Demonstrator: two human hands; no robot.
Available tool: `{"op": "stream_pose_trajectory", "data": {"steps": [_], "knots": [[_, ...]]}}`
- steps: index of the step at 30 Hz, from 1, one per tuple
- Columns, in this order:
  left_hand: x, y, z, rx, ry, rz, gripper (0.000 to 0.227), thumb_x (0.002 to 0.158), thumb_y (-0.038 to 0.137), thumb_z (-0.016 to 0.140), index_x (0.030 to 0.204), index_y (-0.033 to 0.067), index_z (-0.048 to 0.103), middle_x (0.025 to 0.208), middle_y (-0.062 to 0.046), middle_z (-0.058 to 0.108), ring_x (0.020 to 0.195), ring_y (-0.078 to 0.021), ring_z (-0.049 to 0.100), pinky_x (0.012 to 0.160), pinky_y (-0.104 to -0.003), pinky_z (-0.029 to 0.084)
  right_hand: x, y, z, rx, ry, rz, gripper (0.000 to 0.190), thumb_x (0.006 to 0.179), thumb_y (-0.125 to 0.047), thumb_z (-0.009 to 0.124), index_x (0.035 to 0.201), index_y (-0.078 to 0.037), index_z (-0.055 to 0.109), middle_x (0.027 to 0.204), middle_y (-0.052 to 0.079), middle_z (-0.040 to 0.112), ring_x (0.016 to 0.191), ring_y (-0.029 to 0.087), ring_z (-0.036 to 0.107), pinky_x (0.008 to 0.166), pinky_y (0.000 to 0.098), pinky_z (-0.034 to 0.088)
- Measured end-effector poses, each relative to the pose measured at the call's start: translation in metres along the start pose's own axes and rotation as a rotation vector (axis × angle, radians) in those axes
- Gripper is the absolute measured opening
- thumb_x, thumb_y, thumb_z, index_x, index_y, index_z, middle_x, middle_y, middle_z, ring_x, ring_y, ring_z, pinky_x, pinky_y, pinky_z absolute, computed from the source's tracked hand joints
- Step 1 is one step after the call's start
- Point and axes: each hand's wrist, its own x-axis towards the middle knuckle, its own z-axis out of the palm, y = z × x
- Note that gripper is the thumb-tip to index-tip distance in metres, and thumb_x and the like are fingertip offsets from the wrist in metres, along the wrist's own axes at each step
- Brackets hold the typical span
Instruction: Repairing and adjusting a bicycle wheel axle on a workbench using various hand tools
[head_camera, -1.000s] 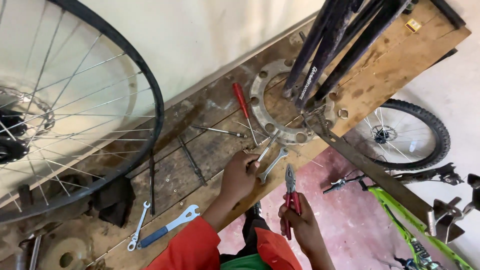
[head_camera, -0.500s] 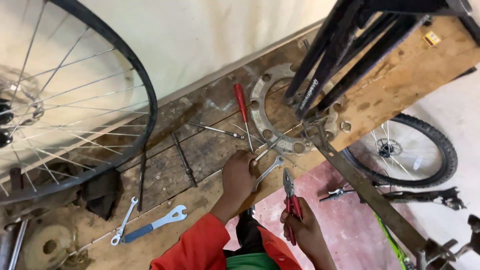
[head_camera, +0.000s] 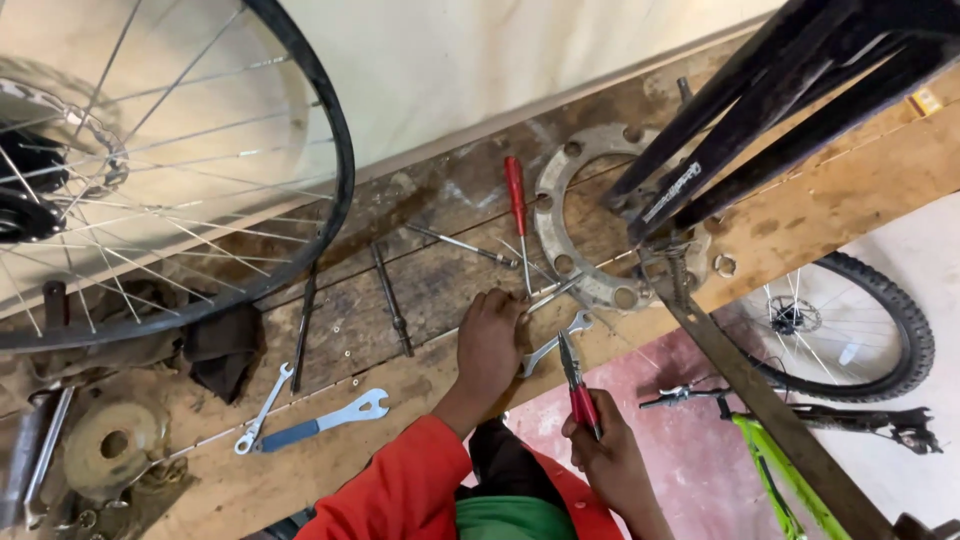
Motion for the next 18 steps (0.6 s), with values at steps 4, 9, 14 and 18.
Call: {"op": "stream_pose_trajectory", "data": {"steps": [4,9,14,18], "knots": [[0.001,-0.002,-0.001,-0.096,0.036,-0.019,0.023,0.096,0.015,0.053,0.102,0.0055,0.073,0.101,-0.011,0.061,0.096,-0.0318,0.055,0.077,-0.043,0.048,-0.003,0.007,0.012,0.12,-0.007,0.006,0.014,0.088,-0.006,0.058,0.101,-0.004,0.057,0.075,0.01,0.063,0.05,0.02,0.049,0.049,0.033,0.043],[0.001,-0.004,-0.001,-0.097,0.007,-0.021,0.024,0.097,0.017,0.053,0.104,0.0062,0.073,0.099,-0.009,0.06,0.095,-0.0306,0.055,0.079,-0.042,0.047,-0.012,-0.004,0.018,0.088,-0.006,0.048,0.017,0.088,-0.009,0.055,0.104,-0.005,0.058,0.078,0.009,0.065,0.052,0.019,0.05,0.052,0.0326,0.044],[0.004,-0.003,-0.006,-0.17,0.052,0.007,0.021,0.096,0.015,0.056,0.099,0.0066,0.074,0.093,-0.007,0.062,0.09,-0.0285,0.057,0.073,-0.04,0.048,-0.009,-0.012,0.014,0.046,0.035,0.064,0.019,0.085,-0.007,0.059,0.104,-0.006,0.058,0.076,0.008,0.064,0.052,0.02,0.05,0.053,0.0333,0.044],[0.004,-0.005,-0.006,-0.189,0.04,-0.036,0.017,0.091,0.01,0.06,0.095,0.0068,0.075,0.091,-0.008,0.062,0.089,-0.0298,0.057,0.071,-0.041,0.048,-0.007,-0.017,0.009,-0.084,0.047,0.048,0.023,0.086,-0.011,0.058,0.109,-0.01,0.058,0.074,0.006,0.067,0.053,0.019,0.053,0.056,0.0339,0.046]]}}
